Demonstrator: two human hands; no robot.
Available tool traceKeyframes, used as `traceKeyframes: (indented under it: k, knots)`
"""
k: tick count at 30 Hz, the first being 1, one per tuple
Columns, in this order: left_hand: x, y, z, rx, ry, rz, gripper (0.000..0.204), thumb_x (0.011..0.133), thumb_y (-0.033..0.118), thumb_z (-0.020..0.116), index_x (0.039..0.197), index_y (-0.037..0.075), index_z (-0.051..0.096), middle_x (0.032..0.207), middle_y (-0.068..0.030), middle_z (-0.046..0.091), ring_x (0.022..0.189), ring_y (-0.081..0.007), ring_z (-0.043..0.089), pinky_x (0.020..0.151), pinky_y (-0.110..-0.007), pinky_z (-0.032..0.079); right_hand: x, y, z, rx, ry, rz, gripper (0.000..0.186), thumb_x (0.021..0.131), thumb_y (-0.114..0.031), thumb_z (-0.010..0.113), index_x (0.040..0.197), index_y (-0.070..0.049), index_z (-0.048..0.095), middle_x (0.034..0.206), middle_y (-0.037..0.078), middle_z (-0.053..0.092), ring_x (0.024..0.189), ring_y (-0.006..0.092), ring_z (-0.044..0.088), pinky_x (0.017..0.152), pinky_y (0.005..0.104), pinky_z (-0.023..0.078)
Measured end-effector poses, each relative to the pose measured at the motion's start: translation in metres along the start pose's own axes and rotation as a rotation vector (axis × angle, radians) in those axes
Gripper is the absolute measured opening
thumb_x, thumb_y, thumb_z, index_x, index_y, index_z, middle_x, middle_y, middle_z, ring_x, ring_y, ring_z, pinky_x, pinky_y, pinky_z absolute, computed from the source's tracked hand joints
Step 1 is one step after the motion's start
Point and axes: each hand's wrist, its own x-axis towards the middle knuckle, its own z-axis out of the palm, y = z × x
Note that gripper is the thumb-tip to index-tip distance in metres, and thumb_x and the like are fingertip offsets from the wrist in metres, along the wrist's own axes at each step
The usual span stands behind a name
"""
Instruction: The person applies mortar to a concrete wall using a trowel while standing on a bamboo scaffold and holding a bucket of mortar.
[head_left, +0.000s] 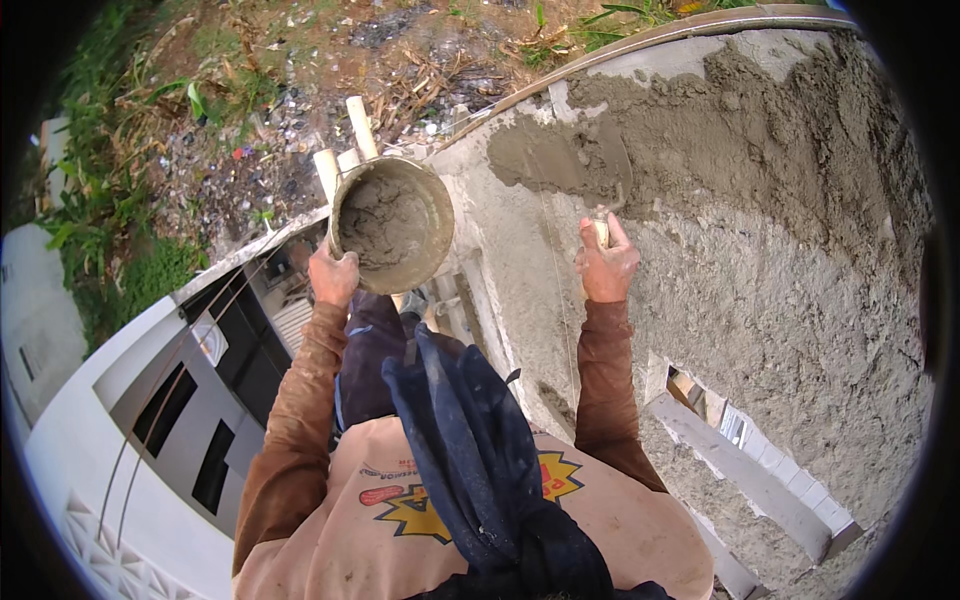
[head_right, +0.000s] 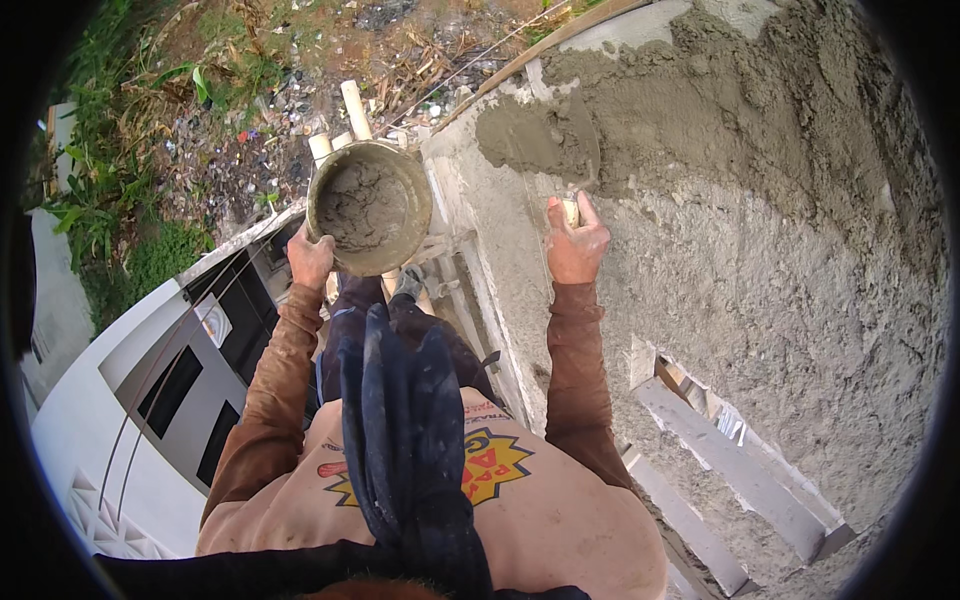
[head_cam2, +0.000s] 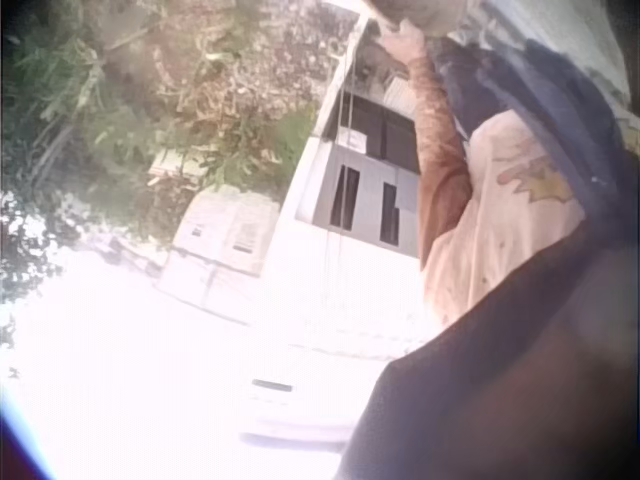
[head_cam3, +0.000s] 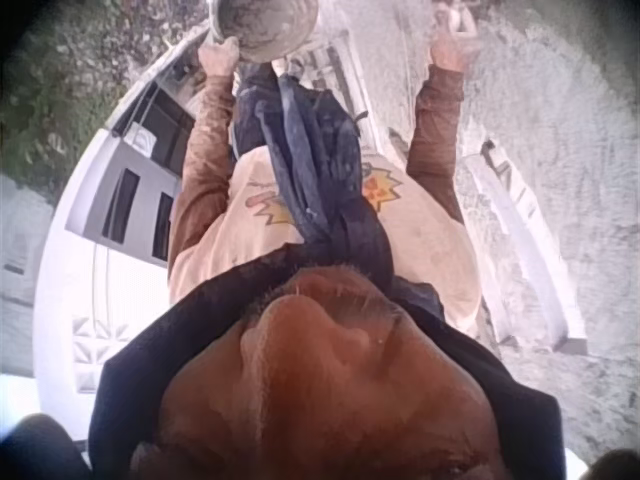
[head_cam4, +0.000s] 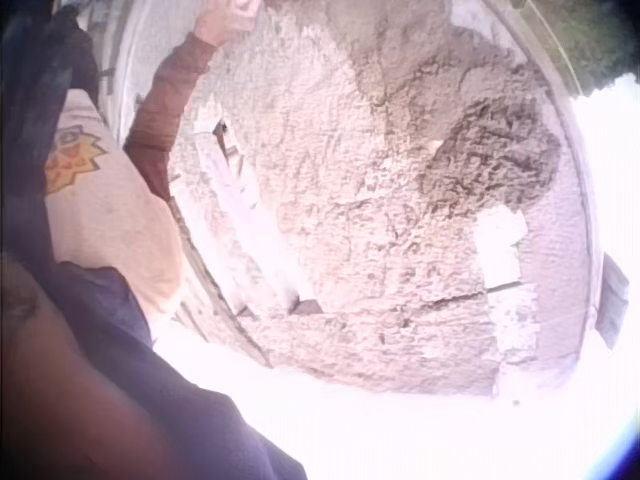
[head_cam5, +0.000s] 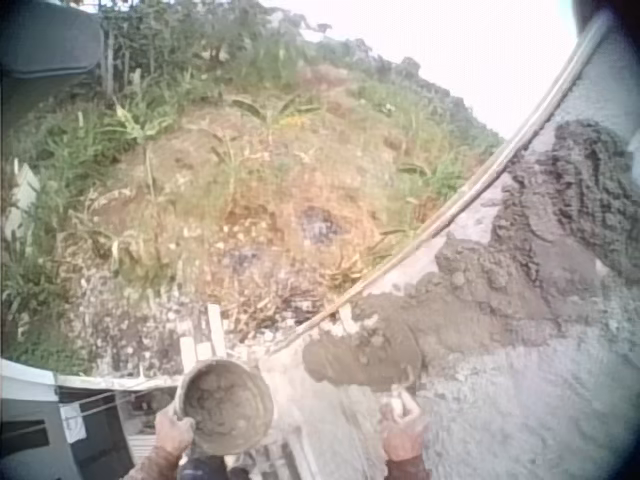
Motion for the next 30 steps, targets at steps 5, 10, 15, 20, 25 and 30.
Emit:
traceKeyframes:
  k: [5, 10, 15, 20, 25, 30]
  knots:
    - [-0.018, 0.013, -0.002, 0.061, -0.029, 0.004, 0.045, 0.076, 0.009, 0.060, 0.119, 0.004, 0.068, 0.096, -0.0207, 0.074, 0.089, -0.0321, 0.072, 0.084, -0.039, 0.053, -0.015, -0.042, -0.050, 0.154, -0.039, 0.026, 0.053, 0.093, -0.024, 0.073, 0.133, 0.007, 0.057, 0.079, 0.007, 0.067, 0.051, 0.0079, 0.055, 0.040, 0.0248, 0.043]
    - [-0.034, 0.019, -0.007, 0.047, -0.010, -0.011, 0.044, 0.076, 0.010, 0.061, 0.119, 0.005, 0.069, 0.093, -0.0208, 0.074, 0.087, -0.0332, 0.072, 0.082, -0.040, 0.053, -0.065, -0.034, -0.066, 0.122, -0.111, -0.050, 0.044, 0.097, -0.028, 0.067, 0.127, 0.003, 0.060, 0.079, 0.007, 0.065, 0.054, 0.0101, 0.058, 0.045, 0.0271, 0.047]
    - [-0.042, 0.035, -0.004, 0.084, 0.016, -0.005, 0.039, 0.075, 0.009, 0.059, 0.111, -0.001, 0.069, 0.087, -0.0152, 0.074, 0.079, -0.0198, 0.068, 0.079, -0.035, 0.054, -0.031, 0.056, -0.009, -0.362, -0.165, -0.310, 0.046, 0.091, -0.025, 0.070, 0.121, 0.008, 0.059, 0.083, 0.023, 0.067, 0.081, 0.0297, 0.069, 0.078, 0.0419, 0.053]
    - [-0.042, 0.027, -0.011, 0.086, 0.011, 0.003, 0.043, 0.076, 0.010, 0.060, 0.117, 0.003, 0.069, 0.092, -0.0185, 0.074, 0.085, -0.0271, 0.070, 0.082, -0.039, 0.054, 0.061, 0.058, 0.026, -0.109, -0.217, -0.028, 0.049, 0.089, -0.022, 0.074, 0.122, 0.011, 0.059, 0.092, 0.018, 0.071, 0.075, 0.0235, 0.069, 0.069, 0.0383, 0.055]
    - [-0.048, 0.022, -0.018, 0.047, -0.019, -0.041, 0.048, 0.076, 0.011, 0.062, 0.124, 0.007, 0.068, 0.097, -0.0212, 0.074, 0.092, -0.0342, 0.072, 0.085, -0.042, 0.054, -0.003, -0.033, -0.012, 0.138, -0.106, 0.016, 0.048, 0.093, -0.021, 0.071, 0.129, 0.007, 0.056, 0.091, 0.011, 0.068, 0.066, 0.0127, 0.063, 0.053, 0.0280, 0.051]
    - [-0.057, 0.029, -0.019, 0.062, 0.020, 0.005, 0.047, 0.075, 0.008, 0.059, 0.122, 0.003, 0.067, 0.095, -0.0160, 0.075, 0.088, -0.0220, 0.072, 0.084, -0.037, 0.054, -0.070, -0.021, -0.046, 0.202, -0.215, -0.022, 0.053, 0.096, -0.027, 0.068, 0.134, 0.006, 0.051, 0.088, 0.008, 0.066, 0.067, 0.0099, 0.061, 0.054, 0.0255, 0.051]
